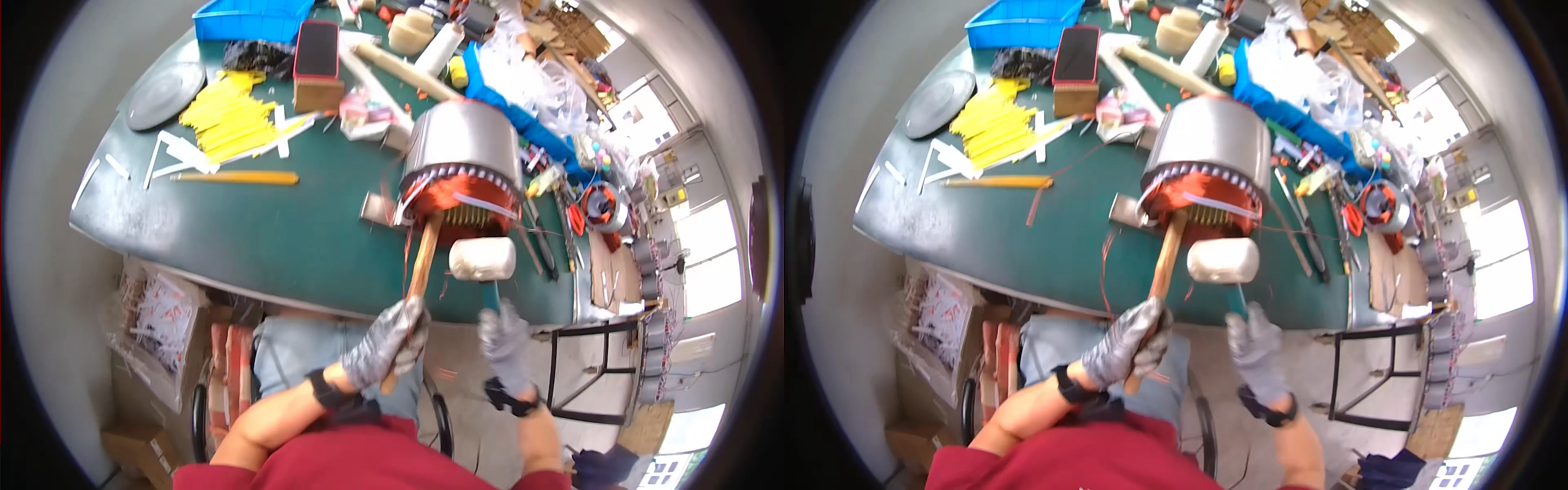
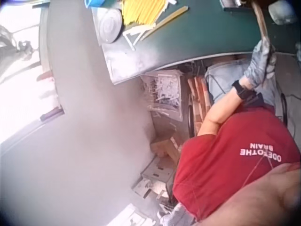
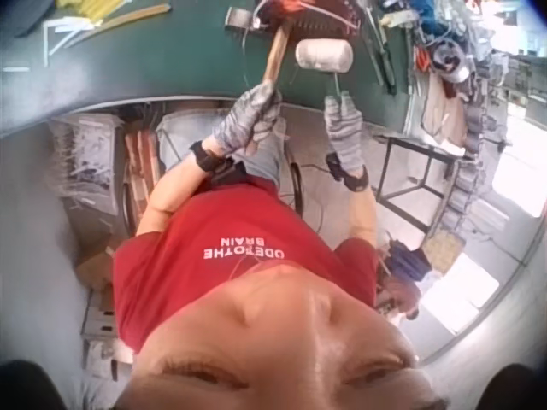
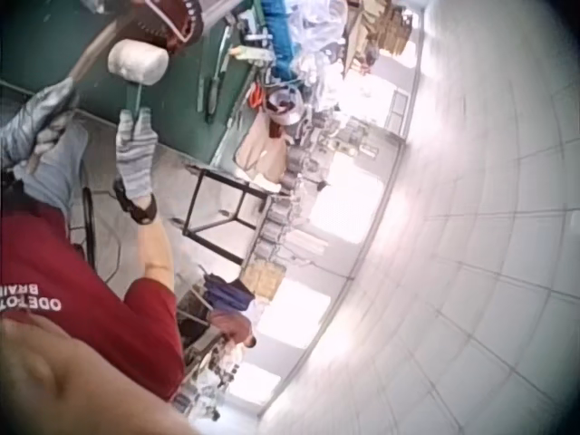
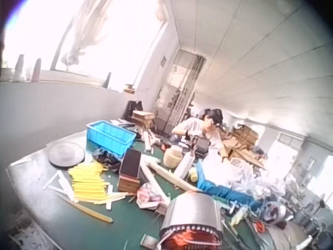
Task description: The person is assembling a motor stator, using a hammer and a wedge to shape the copper windings.
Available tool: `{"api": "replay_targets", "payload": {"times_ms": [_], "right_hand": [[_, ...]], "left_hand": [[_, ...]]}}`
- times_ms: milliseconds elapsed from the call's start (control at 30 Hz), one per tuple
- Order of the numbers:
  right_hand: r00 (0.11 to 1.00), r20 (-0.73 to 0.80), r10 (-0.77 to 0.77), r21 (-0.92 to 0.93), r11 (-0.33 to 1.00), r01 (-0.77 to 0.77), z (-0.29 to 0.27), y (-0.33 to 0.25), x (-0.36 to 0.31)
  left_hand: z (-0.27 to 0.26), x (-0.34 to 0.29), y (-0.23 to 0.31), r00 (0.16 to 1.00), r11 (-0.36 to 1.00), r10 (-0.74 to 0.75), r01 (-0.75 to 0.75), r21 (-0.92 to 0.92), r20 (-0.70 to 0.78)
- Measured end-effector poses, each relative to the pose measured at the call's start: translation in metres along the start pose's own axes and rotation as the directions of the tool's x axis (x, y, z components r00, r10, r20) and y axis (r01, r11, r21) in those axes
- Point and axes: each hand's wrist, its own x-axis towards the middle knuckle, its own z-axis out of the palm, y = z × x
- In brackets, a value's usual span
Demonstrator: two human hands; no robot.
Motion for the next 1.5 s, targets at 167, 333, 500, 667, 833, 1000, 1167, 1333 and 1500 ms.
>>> {"api": "replay_targets", "payload": {"times_ms": [167,333,500,667,833,1000,1167,1333,1500], "right_hand": [[0.927,-0.348,-0.144,0.733,0.574,0.364,-0.120,-0.002,-0.004],[0.697,-0.559,-0.450,-0.355,0.889,0.289,-0.010,-0.034,0.009],[0.859,-0.471,-0.201,0.177,0.932,0.315,-0.047,-0.023,0.031],[0.619,-0.663,0.421,0.586,0.806,0.080,0.029,0.028,-0.005],[0.958,-0.213,0.190,0.473,0.878,-0.069,0.040,-0.010,-0.020],[0.972,-0.096,0.216,0.988,0.138,0.067,0.026,-0.048,-0.059],[0.840,-0.323,0.436,0.916,0.367,0.162,0.020,-0.054,-0.075],[0.849,-0.247,0.467,0.945,0.310,0.105,-0.017,0.004,-0.053],[0.921,-0.041,0.387,0.930,0.352,-0.107,-0.041,0.086,0.016]], "left_hand": [[0.012,-0.015,0.018,0.999,0.997,0.013,-0.009,0.081,-0.049],[0.008,-0.001,0.013,0.996,1.000,-0.008,0.008,0.009,0.088],[0.004,-0.015,0.003,0.999,0.998,-0.032,0.031,-0.050,-0.022],[-0.007,0.014,-0.031,0.977,0.979,-0.088,0.120,-0.162,0.195],[-0.009,-0.013,-0.038,0.998,0.999,-0.027,0.028,-0.020,0.050],[0.017,-0.051,-0.049,1.000,0.685,0.017,-0.028,0.728,0.022],[0.067,-0.053,-0.057,0.958,0.174,0.110,-0.280,0.944,0.264],[0.016,-0.083,0.003,0.773,-0.236,0.356,-0.469,0.851,0.525],[-0.097,-0.106,0.121,0.621,-0.425,0.748,0.179,0.887,0.234]]}}
